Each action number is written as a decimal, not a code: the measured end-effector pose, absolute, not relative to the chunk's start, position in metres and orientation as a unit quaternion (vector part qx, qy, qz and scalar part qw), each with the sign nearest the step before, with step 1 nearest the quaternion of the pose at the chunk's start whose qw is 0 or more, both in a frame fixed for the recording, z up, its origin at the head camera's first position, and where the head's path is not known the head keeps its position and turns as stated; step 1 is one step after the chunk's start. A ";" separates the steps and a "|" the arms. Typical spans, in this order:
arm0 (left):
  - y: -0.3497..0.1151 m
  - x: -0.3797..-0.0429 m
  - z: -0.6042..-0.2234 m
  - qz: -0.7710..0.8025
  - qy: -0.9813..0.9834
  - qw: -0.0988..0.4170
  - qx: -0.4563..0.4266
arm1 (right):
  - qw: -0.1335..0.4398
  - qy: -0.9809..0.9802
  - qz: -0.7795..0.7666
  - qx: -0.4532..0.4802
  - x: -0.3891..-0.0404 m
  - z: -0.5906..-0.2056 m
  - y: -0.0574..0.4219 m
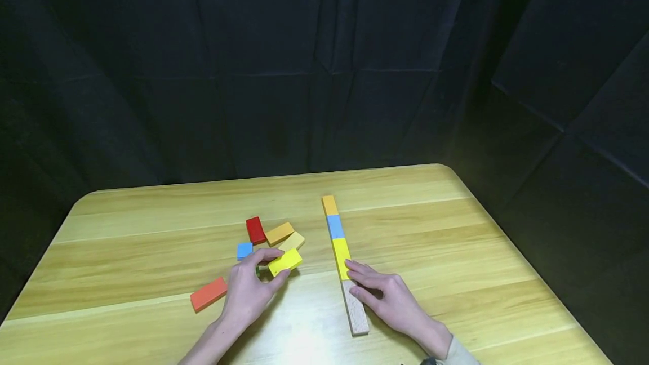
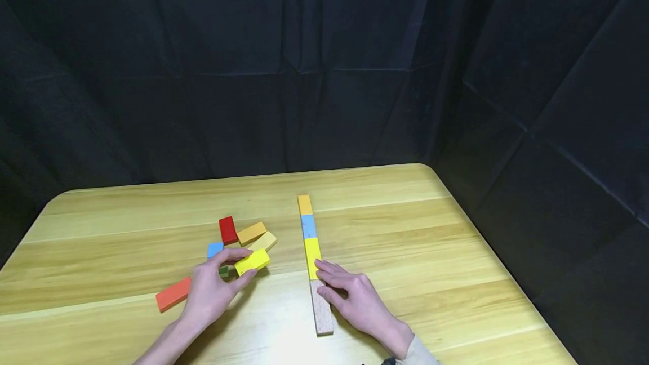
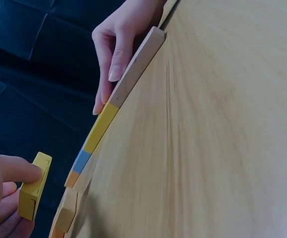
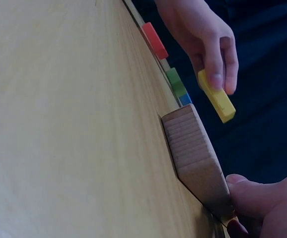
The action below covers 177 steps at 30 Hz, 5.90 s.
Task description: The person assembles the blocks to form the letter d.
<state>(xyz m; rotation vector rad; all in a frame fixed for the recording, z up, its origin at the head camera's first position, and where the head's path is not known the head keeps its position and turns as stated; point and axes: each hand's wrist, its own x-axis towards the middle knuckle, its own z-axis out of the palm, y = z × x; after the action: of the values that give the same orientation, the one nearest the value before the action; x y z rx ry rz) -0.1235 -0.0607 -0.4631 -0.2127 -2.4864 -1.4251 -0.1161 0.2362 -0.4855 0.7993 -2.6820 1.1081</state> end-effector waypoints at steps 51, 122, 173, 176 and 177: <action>0.005 -0.156 -0.480 -0.455 -0.877 0.138 -0.071 | 0.073 -0.887 0.363 0.275 -0.117 -0.486 0.238; -0.030 -0.138 -0.474 -0.487 -0.857 0.159 -0.061 | 0.069 -0.890 0.364 0.266 -0.115 -0.484 0.239; -0.162 -0.080 -0.478 -0.389 -0.904 0.176 0.036 | 0.070 -0.891 0.361 0.265 -0.114 -0.483 0.239; -0.162 -0.079 -0.478 -0.390 -0.905 0.165 0.042 | 0.071 -0.891 0.360 0.266 -0.114 -0.483 0.239; -0.162 -0.079 -0.478 -0.391 -0.905 0.163 0.043 | 0.072 -0.891 0.360 0.267 -0.114 -0.483 0.239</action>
<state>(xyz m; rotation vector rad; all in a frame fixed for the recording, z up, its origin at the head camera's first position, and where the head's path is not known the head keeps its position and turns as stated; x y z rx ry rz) -0.0789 -0.1622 -0.4784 0.1225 -2.5805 -1.1160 -0.1142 0.2387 -0.4832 0.8026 -2.6775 1.0819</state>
